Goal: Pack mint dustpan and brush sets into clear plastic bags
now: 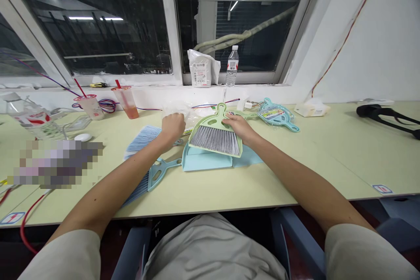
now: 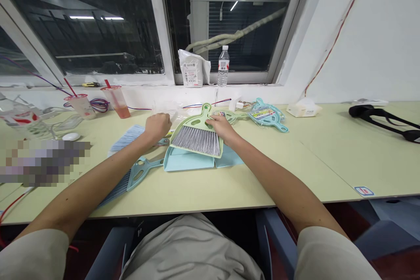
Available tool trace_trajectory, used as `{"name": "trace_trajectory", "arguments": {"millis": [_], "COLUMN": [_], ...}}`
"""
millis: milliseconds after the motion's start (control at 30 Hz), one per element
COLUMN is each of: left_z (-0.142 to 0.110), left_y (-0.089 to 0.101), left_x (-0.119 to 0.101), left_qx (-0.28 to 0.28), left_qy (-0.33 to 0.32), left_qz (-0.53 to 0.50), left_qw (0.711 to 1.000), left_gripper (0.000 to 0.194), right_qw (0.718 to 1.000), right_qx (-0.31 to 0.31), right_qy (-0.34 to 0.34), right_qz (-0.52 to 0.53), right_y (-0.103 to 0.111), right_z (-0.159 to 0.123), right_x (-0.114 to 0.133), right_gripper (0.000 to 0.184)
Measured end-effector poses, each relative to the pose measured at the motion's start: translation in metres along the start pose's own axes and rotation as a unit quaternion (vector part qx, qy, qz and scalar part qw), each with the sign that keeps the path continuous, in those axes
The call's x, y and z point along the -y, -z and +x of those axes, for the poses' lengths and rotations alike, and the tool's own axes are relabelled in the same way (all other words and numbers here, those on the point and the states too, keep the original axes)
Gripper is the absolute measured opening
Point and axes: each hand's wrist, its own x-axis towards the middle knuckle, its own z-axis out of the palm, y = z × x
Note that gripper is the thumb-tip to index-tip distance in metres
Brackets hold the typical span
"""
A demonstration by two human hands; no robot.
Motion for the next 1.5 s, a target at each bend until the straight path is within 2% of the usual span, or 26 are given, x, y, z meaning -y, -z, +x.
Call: {"name": "trace_trajectory", "arguments": {"millis": [100,133,200,267,333,433,600,833,1000,1167,1300,1500], "left_z": [-0.006,-0.01,-0.023,-0.038,-0.053,-0.066,-0.066,-0.067,-0.075,-0.071,-0.068,-0.07], "left_y": [0.027,0.036,0.054,0.066,0.069,0.06,0.046,0.047,0.043,0.038,0.034,0.03], "left_x": [-0.005,-0.008,-0.02,-0.036,-0.052,-0.067,-0.069,-0.066,-0.064,-0.059,-0.058,-0.062], "left_qx": [-0.151,-0.193,-0.244,-0.243,-0.223,-0.208,-0.195,-0.188,-0.234,-0.284,-0.278,-0.253], "left_qy": [-0.004,-0.031,-0.138,-0.264,-0.361,-0.425,-0.438,-0.461,-0.486,-0.495,-0.491,-0.476], "left_qz": [-0.05,-0.065,-0.081,-0.062,-0.023,0.023,0.059,0.055,0.015,0.008,0.008,-0.015], "left_qw": [0.987,0.979,0.956,0.931,0.905,0.881,0.875,0.865,0.842,0.821,0.826,0.842], "left_gripper": [0.035,0.035,0.033,0.031,0.03,0.029,0.022,0.021,0.029,0.025,0.024,0.024], "right_qw": [0.999,0.998,0.997,0.997,0.996,0.994,0.991,0.992,0.994,0.992,0.99,0.991], "right_qx": [-0.033,-0.042,-0.046,-0.038,-0.027,-0.018,-0.013,-0.011,-0.002,-0.013,-0.028,-0.016], "right_qy": [-0.031,-0.043,-0.057,-0.058,-0.053,-0.05,-0.058,-0.065,-0.055,-0.067,-0.075,-0.07], "right_qz": [0.013,0.018,0.031,0.045,0.064,0.093,0.117,0.106,0.099,0.107,0.115,0.11], "right_y": [0.002,0.003,0.003,0.002,0.001,-0.002,-0.005,-0.003,-0.001,-0.001,-0.002,0.001], "right_z": [0.001,0.001,0.002,0.003,0.004,0.003,0.0,0.001,0.006,0.004,0.001,0.004], "right_x": [0.001,0.002,0.001,-0.001,-0.003,-0.003,0.002,-0.001,-0.007,-0.003,0.002,-0.001], "right_gripper": [0.024,0.025,0.025,0.023,0.022,0.022,0.024,0.022,0.022,0.019,0.014,0.01]}}
